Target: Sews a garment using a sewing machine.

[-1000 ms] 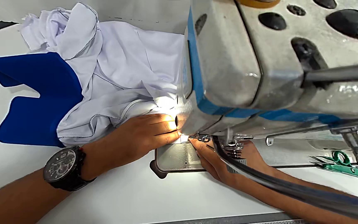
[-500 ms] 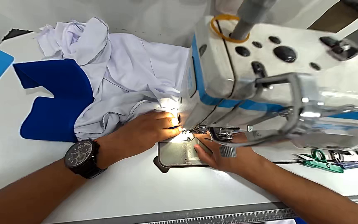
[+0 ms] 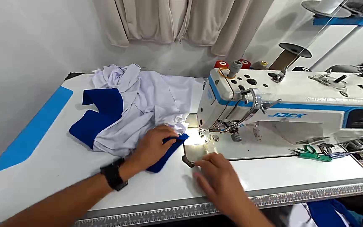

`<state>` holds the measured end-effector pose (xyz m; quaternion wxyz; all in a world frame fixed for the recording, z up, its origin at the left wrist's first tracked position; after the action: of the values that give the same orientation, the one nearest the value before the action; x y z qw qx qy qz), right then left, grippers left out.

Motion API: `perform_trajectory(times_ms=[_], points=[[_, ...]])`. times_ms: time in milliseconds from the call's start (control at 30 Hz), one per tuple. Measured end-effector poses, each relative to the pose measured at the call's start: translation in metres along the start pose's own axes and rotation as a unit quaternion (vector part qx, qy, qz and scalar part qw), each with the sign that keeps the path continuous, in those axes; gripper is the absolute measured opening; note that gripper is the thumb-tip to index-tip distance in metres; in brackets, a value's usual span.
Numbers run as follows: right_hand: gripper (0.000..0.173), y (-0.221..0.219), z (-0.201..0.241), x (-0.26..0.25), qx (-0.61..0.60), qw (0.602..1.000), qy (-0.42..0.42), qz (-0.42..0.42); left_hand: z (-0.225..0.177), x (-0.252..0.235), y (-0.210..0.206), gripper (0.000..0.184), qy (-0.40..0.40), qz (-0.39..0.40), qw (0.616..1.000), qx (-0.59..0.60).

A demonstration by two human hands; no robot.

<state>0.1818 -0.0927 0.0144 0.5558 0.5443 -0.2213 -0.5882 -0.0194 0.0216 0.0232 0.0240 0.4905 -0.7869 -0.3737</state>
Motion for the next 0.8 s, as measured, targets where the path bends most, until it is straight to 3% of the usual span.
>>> perform_trajectory(times_ms=[133, 167, 233, 267, 333, 433, 633, 800], points=[[0.063, -0.028, 0.055, -0.024, 0.057, 0.985, -0.152, -0.062, -0.013, 0.028, 0.000, 0.017, 0.019, -0.036, 0.995, 0.094], [0.060, -0.032, 0.058, -0.031, 0.054, 0.980, -0.177, -0.078, -0.014, 0.031, 0.002, 0.017, 0.005, -0.044, 0.993, 0.109], [0.033, -0.035, 0.055, -0.038, -0.020, 0.974, -0.199, -0.110, -0.014, 0.032, 0.014, 0.018, -0.050, -0.062, 0.991, 0.110], [0.020, -0.036, 0.053, -0.041, -0.089, 0.969, -0.197, -0.120, -0.016, 0.030, 0.020, 0.020, -0.091, -0.064, 0.987, 0.113], [0.012, -0.038, 0.053, -0.045, -0.255, 0.941, -0.184, -0.121, -0.018, 0.026, 0.031, 0.020, -0.141, -0.052, 0.979, 0.141], [0.017, -0.036, 0.058, -0.044, -0.383, 0.905, -0.177, -0.054, -0.013, 0.019, 0.045, 0.018, -0.087, -0.047, 0.970, 0.220], [0.024, -0.031, 0.049, -0.038, -0.459, 0.868, -0.186, 0.030, -0.008, 0.014, 0.055, 0.014, 0.012, -0.033, 0.935, 0.352], [0.023, -0.026, 0.044, -0.035, -0.451, 0.876, -0.164, 0.036, -0.009, 0.015, 0.051, 0.015, 0.020, -0.026, 0.934, 0.356]])
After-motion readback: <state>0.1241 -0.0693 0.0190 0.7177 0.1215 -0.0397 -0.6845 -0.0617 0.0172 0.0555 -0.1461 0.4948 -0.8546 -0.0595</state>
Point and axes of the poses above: each hand's wrist, its own x-axis away from the middle knuckle, its own y-axis out of the back of the hand, z = x × y, the point moved 5 cm from there along -x, towards the middle knuckle, and after that the axes turned 8 degrees about x, right-handed, at the moved point
